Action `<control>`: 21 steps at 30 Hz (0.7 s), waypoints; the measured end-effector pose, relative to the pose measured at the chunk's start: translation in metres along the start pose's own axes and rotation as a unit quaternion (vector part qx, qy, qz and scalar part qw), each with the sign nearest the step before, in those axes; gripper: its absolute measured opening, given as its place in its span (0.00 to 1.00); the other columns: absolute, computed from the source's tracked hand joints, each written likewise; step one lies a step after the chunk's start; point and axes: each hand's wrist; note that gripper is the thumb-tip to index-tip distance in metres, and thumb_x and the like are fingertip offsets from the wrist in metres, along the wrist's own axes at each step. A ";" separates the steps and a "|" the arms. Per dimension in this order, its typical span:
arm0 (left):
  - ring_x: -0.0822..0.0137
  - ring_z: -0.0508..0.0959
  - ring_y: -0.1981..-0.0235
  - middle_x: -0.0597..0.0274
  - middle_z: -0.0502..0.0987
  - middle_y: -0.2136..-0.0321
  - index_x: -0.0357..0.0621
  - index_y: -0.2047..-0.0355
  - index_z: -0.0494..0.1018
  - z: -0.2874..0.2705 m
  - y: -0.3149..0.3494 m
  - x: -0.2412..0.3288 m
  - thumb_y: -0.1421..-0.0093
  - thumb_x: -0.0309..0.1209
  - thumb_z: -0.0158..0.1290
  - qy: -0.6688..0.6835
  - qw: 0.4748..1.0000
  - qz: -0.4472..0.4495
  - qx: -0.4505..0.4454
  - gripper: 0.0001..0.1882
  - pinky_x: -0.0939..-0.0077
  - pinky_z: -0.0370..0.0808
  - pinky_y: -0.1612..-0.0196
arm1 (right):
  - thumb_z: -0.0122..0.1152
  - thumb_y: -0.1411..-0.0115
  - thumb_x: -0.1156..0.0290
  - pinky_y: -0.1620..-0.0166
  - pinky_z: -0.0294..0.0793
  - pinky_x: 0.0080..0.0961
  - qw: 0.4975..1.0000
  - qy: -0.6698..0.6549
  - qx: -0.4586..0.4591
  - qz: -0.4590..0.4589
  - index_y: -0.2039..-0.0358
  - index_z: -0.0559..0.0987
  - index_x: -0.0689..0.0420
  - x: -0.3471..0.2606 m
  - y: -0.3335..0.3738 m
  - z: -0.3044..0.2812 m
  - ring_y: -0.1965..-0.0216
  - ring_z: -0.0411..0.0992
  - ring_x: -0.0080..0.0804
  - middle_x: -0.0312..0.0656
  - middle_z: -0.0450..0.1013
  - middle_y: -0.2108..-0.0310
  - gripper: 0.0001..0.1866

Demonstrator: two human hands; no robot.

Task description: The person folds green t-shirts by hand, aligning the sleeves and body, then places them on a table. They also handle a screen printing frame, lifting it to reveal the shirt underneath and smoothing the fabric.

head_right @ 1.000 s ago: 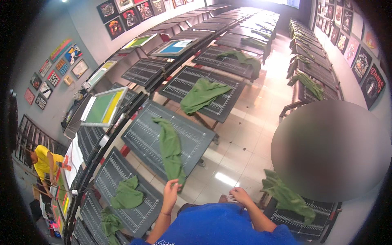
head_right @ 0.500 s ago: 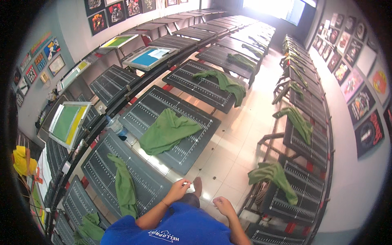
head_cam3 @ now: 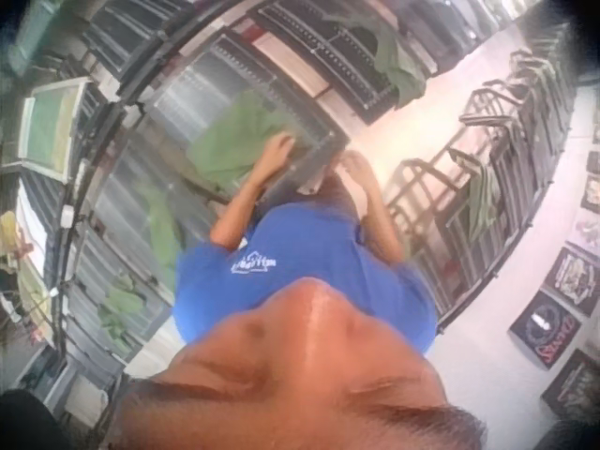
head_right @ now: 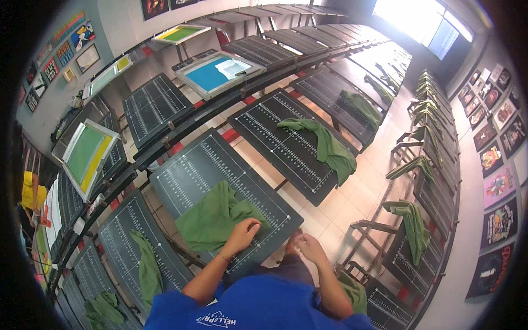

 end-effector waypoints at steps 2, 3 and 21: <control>0.72 0.75 0.70 0.60 0.79 0.69 0.37 0.60 0.75 0.002 -0.005 -0.007 0.35 0.30 0.50 0.020 0.998 -0.058 0.024 0.10 0.76 0.71 0.66 | 0.54 0.38 0.69 0.65 0.75 0.23 0.998 0.047 -0.031 -0.032 0.62 0.76 0.60 0.005 -0.054 -0.028 0.68 0.74 0.24 0.37 0.75 0.68 0.09; 0.73 0.75 0.69 0.60 0.79 0.69 0.37 0.60 0.75 0.003 -0.005 -0.011 0.35 0.30 0.50 0.057 0.993 -0.090 0.055 0.09 0.77 0.71 0.65 | 0.55 0.39 0.69 0.65 0.75 0.23 0.996 0.070 -0.032 -0.049 0.62 0.76 0.61 0.005 -0.083 -0.048 0.68 0.74 0.24 0.37 0.75 0.70 0.09; 0.63 0.77 0.63 0.50 0.70 0.48 0.40 0.48 0.69 0.198 -0.243 0.160 0.39 0.26 0.53 0.014 0.984 -0.063 0.166 0.18 0.70 0.75 0.57 | 0.50 0.46 0.82 0.61 0.72 0.29 0.966 0.126 -0.020 -0.223 0.62 0.77 0.64 -0.122 -0.290 -0.290 0.66 0.76 0.36 0.50 0.76 0.70 0.11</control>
Point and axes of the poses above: each hand's wrist, its own y-axis away from the middle knuckle, its own z-axis out of the palm, x = y × z
